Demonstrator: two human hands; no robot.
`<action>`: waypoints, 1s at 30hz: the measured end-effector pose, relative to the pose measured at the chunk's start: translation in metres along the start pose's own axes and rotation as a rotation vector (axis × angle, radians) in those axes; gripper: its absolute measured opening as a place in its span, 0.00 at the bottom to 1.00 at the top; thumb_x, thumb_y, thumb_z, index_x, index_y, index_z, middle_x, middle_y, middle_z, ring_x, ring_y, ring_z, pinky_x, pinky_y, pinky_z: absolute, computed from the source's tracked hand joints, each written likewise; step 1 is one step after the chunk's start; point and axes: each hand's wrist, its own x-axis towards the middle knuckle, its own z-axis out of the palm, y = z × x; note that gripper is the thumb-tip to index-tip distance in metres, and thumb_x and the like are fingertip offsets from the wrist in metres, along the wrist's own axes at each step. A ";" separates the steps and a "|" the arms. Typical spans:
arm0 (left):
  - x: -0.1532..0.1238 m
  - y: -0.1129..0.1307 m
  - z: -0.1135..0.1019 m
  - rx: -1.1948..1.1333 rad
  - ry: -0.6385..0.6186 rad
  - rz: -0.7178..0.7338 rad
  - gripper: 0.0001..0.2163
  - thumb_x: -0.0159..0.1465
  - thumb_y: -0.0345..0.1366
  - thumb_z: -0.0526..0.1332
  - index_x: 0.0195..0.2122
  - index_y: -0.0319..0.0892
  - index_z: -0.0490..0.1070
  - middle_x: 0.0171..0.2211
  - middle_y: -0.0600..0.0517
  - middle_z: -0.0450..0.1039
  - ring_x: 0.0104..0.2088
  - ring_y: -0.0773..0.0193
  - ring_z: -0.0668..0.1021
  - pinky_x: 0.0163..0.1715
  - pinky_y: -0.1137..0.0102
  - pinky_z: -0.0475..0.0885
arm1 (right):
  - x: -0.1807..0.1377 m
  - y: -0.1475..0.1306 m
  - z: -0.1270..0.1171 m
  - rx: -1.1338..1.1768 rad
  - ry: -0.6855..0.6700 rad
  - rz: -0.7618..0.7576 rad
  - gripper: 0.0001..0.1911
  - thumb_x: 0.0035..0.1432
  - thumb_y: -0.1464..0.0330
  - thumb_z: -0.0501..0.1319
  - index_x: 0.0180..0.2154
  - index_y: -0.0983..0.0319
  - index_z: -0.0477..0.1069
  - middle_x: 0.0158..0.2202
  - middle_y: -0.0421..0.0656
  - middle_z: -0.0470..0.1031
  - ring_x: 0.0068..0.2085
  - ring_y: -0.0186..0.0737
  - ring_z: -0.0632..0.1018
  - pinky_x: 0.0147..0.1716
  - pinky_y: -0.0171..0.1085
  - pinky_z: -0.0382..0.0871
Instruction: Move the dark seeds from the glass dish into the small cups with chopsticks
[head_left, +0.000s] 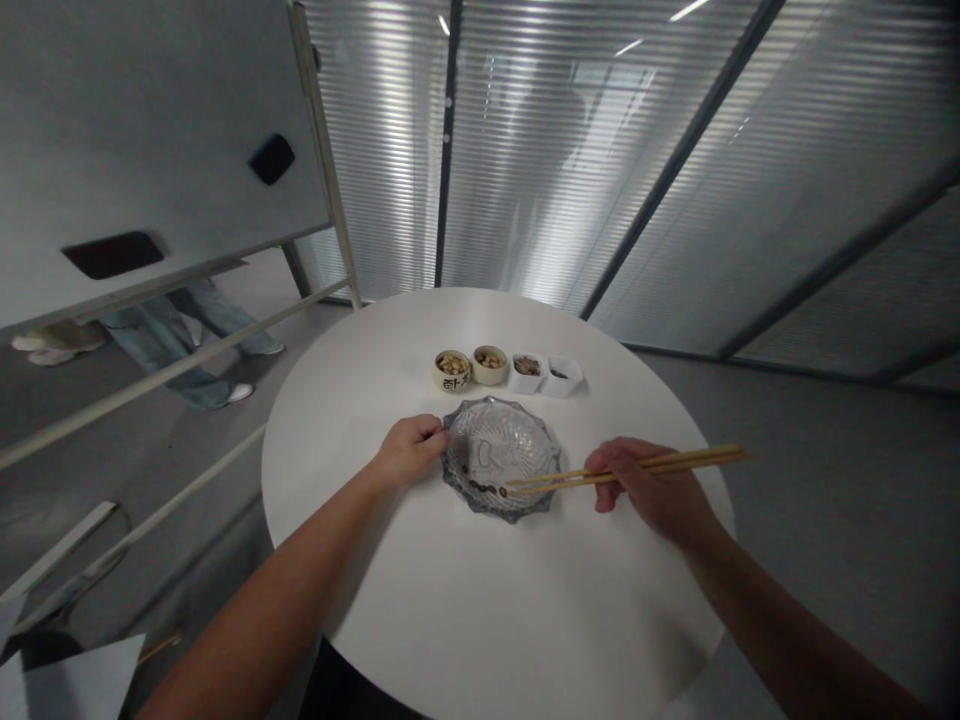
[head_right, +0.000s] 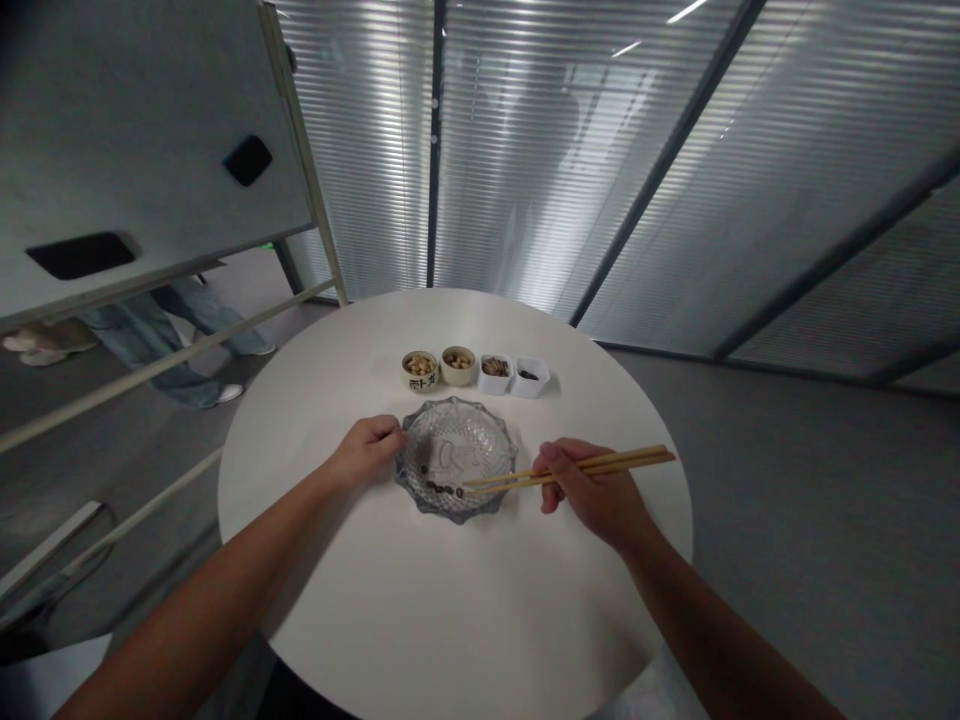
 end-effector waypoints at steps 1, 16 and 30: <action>0.000 0.000 0.000 0.001 -0.003 0.002 0.15 0.60 0.43 0.55 0.20 0.42 0.58 0.20 0.57 0.55 0.24 0.68 0.62 0.25 0.72 0.55 | 0.000 0.000 0.001 -0.012 -0.018 -0.008 0.24 0.58 0.48 0.62 0.25 0.61 0.75 0.14 0.41 0.73 0.15 0.37 0.74 0.17 0.33 0.69; -0.001 0.001 0.000 0.029 0.002 0.016 0.15 0.60 0.42 0.54 0.19 0.42 0.60 0.20 0.56 0.57 0.25 0.68 0.63 0.24 0.72 0.56 | -0.005 0.021 0.020 -0.017 0.099 -0.051 0.25 0.62 0.49 0.59 0.25 0.61 0.75 0.15 0.42 0.75 0.18 0.39 0.77 0.20 0.35 0.72; 0.000 0.000 0.000 0.023 0.003 0.018 0.15 0.60 0.42 0.54 0.19 0.42 0.59 0.21 0.57 0.57 0.25 0.68 0.63 0.25 0.71 0.56 | 0.011 0.014 -0.006 0.297 0.536 -0.199 0.20 0.61 0.55 0.63 0.24 0.61 0.75 0.20 0.43 0.77 0.15 0.40 0.76 0.16 0.39 0.73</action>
